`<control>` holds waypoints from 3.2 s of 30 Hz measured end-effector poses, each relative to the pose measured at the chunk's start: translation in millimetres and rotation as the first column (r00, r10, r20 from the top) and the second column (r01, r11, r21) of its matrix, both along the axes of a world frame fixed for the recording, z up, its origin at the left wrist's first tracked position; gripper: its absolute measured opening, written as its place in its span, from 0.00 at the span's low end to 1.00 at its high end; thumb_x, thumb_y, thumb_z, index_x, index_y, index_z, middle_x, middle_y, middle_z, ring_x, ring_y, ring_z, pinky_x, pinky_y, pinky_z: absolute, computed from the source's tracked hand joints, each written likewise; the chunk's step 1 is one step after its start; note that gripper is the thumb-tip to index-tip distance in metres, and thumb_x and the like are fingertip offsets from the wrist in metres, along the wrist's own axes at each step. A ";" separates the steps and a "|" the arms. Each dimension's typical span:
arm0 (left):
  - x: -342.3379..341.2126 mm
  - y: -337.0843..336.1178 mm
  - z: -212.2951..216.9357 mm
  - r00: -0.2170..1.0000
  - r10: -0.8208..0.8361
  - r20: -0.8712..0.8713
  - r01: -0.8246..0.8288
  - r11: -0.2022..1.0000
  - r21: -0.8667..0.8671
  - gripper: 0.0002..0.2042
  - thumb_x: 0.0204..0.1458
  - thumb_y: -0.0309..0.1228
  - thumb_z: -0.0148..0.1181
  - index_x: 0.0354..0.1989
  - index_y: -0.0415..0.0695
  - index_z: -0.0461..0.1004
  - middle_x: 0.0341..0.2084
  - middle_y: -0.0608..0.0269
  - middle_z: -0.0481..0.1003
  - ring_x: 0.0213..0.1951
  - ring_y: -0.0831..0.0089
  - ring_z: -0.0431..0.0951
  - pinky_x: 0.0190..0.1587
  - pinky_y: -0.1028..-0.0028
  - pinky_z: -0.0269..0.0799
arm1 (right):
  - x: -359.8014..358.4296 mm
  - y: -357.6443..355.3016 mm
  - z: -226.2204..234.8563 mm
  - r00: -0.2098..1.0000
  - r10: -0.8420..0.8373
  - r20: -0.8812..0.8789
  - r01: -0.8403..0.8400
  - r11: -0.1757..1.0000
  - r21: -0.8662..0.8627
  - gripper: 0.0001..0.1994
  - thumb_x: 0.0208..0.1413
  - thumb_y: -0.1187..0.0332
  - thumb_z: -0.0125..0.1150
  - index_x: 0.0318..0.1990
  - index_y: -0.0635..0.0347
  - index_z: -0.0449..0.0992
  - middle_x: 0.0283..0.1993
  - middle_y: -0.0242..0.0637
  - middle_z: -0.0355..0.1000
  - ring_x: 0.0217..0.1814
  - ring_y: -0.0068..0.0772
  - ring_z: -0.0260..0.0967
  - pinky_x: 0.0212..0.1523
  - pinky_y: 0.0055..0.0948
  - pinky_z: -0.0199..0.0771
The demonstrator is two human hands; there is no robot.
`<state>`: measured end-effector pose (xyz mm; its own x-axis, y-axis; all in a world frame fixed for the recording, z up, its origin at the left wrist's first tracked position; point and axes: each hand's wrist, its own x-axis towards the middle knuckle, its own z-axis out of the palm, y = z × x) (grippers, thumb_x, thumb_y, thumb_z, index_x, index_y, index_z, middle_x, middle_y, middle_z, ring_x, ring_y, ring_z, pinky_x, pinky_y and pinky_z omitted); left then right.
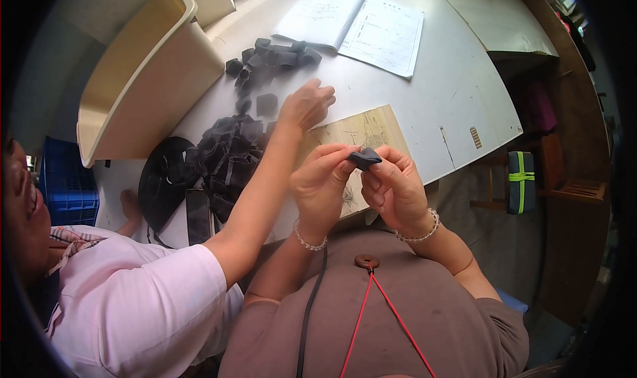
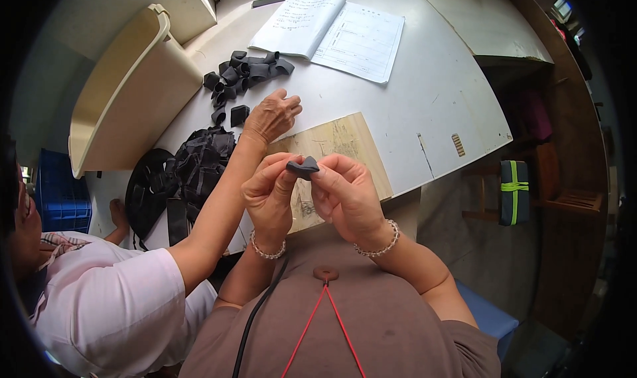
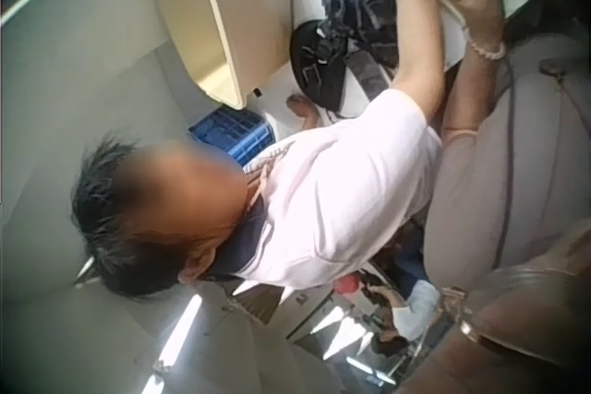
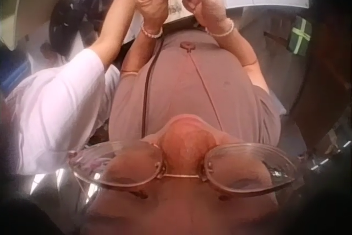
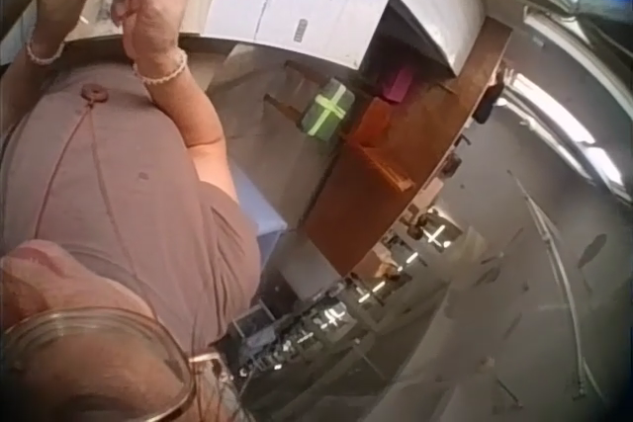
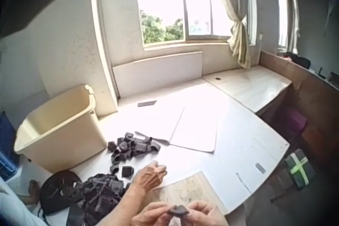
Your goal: The recorder is inspecting and assembling small black plastic components at a desk with an assistant.
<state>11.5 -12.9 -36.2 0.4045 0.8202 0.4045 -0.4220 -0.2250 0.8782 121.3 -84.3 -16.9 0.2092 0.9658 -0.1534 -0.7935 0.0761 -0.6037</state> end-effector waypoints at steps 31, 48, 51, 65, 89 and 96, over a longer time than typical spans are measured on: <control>9.9 -3.0 -17.7 0.970 -0.086 0.228 0.120 0.983 -0.141 0.09 0.51 0.29 0.58 0.38 0.37 0.75 0.39 0.60 0.70 0.38 0.76 0.71 0.41 0.80 0.67 | -9.0 0.9 5.3 0.999 -0.035 -0.035 0.035 0.999 -0.019 0.06 0.57 0.68 0.52 0.30 0.59 0.71 0.19 0.29 0.65 0.15 0.17 0.59 0.12 0.16 0.54; 10.8 -9.0 -20.3 0.980 -0.100 0.172 0.152 0.934 -0.323 0.10 0.52 0.30 0.56 0.39 0.37 0.75 0.41 0.60 0.70 0.39 0.78 0.70 0.41 0.81 0.67 | -11.8 2.3 1.7 0.997 -0.072 0.014 0.072 0.997 0.013 0.07 0.58 0.68 0.50 0.29 0.59 0.69 0.18 0.29 0.65 0.14 0.16 0.58 0.11 0.15 0.53; 11.0 -9.4 -17.0 0.971 -0.109 0.212 0.171 0.939 -0.300 0.10 0.52 0.30 0.57 0.39 0.37 0.75 0.41 0.60 0.70 0.39 0.77 0.70 0.42 0.80 0.67 | -11.9 0.7 -0.7 0.997 -0.082 0.011 0.081 0.996 0.025 0.07 0.58 0.69 0.50 0.29 0.59 0.69 0.18 0.29 0.65 0.14 0.16 0.58 0.11 0.15 0.53; 9.7 -7.9 -19.0 0.986 -0.097 0.133 0.129 0.959 -0.252 0.10 0.51 0.30 0.58 0.39 0.38 0.76 0.41 0.58 0.71 0.40 0.75 0.70 0.43 0.78 0.67 | -9.8 -0.2 -2.7 0.997 -0.073 0.022 0.073 0.997 -0.004 0.07 0.57 0.68 0.51 0.28 0.59 0.69 0.17 0.29 0.64 0.14 0.16 0.57 0.11 0.16 0.53; 6.3 5.3 2.2 1.000 0.011 -0.021 -0.010 1.000 0.022 0.11 0.47 0.30 0.62 0.38 0.40 0.77 0.39 0.59 0.73 0.44 0.70 0.69 0.45 0.74 0.65 | -11.3 -1.1 -7.1 0.993 -0.026 -0.111 0.031 0.999 0.039 0.07 0.59 0.66 0.49 0.31 0.56 0.67 0.21 0.29 0.65 0.15 0.17 0.57 0.13 0.15 0.53; 6.6 12.0 6.1 0.991 0.083 -0.107 -0.056 0.970 0.239 0.11 0.42 0.29 0.64 0.36 0.43 0.78 0.36 0.63 0.75 0.44 0.68 0.68 0.46 0.72 0.64 | -9.6 -2.3 -15.0 0.969 0.031 -0.244 -0.019 0.998 0.051 0.06 0.59 0.64 0.49 0.34 0.55 0.68 0.23 0.29 0.65 0.16 0.16 0.57 0.15 0.14 0.54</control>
